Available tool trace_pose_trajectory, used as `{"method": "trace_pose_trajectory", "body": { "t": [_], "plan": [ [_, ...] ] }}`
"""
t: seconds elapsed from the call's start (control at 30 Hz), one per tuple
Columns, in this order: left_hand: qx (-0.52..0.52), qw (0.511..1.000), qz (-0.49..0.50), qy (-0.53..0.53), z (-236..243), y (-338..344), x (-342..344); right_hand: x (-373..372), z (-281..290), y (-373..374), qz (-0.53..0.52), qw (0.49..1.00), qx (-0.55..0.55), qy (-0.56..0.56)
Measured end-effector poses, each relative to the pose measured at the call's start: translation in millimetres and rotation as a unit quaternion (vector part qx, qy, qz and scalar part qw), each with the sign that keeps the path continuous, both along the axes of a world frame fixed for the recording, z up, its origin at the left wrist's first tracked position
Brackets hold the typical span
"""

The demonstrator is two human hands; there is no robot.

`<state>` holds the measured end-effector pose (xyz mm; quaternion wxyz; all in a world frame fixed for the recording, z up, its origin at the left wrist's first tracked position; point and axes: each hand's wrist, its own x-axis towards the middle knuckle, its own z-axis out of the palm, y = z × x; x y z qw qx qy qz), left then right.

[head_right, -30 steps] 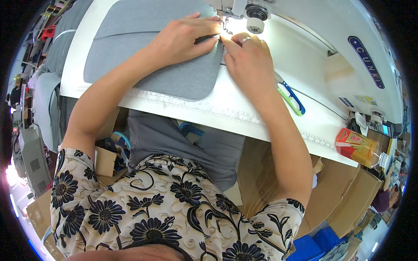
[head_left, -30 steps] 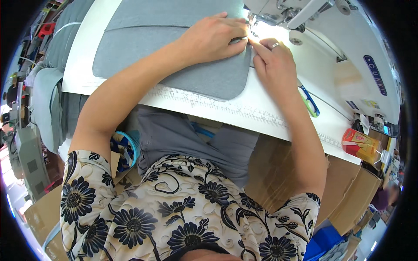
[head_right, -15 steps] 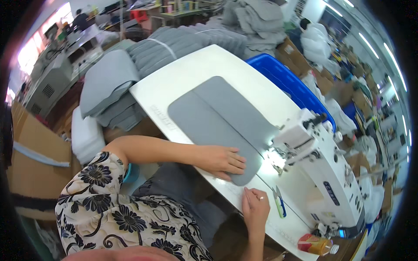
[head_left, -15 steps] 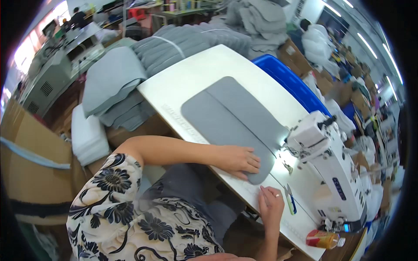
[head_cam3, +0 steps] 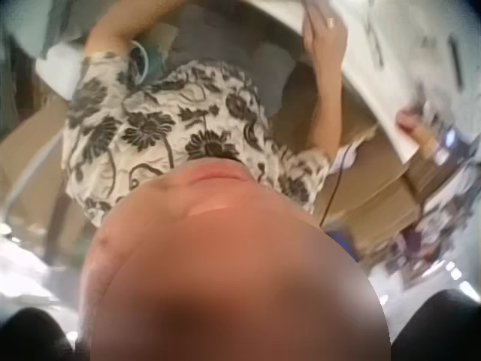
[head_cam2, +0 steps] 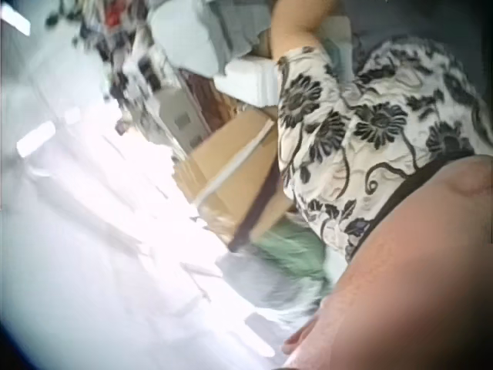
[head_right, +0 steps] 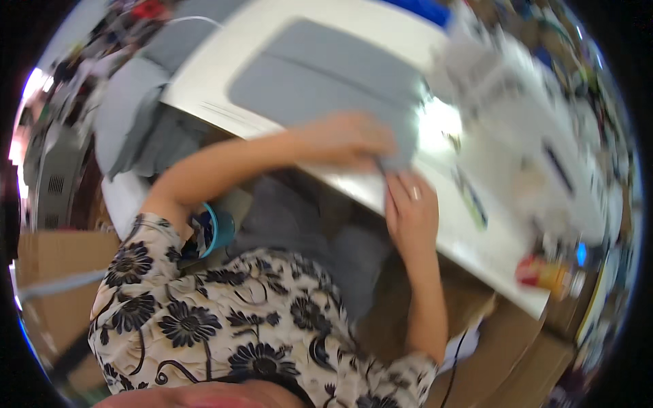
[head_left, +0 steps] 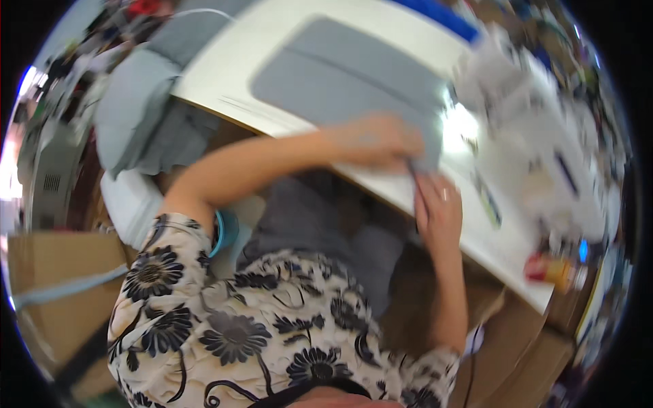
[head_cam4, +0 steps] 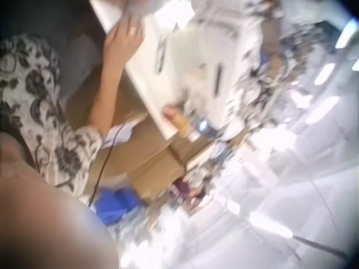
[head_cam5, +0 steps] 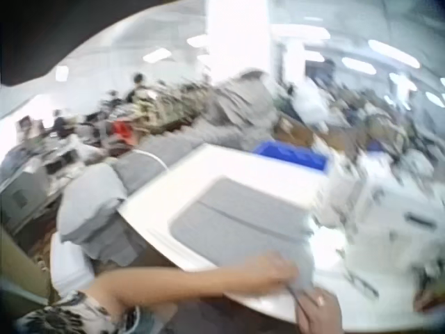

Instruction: The recorder is assembling a fabric sleeve by inserting foam padding and sewing the edges using an industrial sewing machine.

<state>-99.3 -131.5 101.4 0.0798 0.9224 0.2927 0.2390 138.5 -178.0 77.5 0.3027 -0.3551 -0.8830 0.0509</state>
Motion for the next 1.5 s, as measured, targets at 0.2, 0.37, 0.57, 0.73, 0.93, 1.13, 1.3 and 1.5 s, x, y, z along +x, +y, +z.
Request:
{"method": "trace_pose_trajectory", "body": {
  "t": [0.2, 0.37, 0.57, 0.73, 0.93, 1.13, 1.3, 1.5],
  "plan": [
    [-0.046, 0.989, 0.123, 0.074, -27.2, 35.1, 44.2, 33.6, -42.4, 26.1, 0.003, 1.000, 0.015, -0.010],
    [-0.007, 0.998, 0.033, 0.051, -51.9, 45.0, 74.1, 51.7, -55.7, 36.7, -0.007, 0.999, 0.026, -0.032],
    [-0.091, 0.983, 0.014, 0.159, -64.1, 64.3, 84.6, 81.0, -99.9, 60.0, -0.008, 0.999, 0.009, -0.043],
    [0.039, 0.992, 0.025, 0.121, -77.9, 44.3, 86.9, 73.7, -93.2, 57.6, 0.003, 1.000, -0.001, -0.023],
    [-0.181, 0.959, 0.211, 0.054, -37.1, 58.8, 83.2, 75.0, -82.6, 64.6, 0.048, 0.999, -0.011, 0.002],
    [-0.269, 0.930, 0.184, -0.173, -42.1, 78.5, 76.2, 75.1, -92.6, 65.0, 0.057, 0.998, -0.004, -0.004],
    [-0.314, 0.924, 0.180, -0.123, -49.8, 93.9, 55.6, 77.0, -98.4, 68.0, 0.060, 0.998, -0.018, 0.013],
    [-0.306, 0.928, 0.209, 0.020, -38.3, 80.3, 79.0, 80.7, -93.8, 68.7, 0.014, 1.000, 0.004, 0.006]
  ]
}}
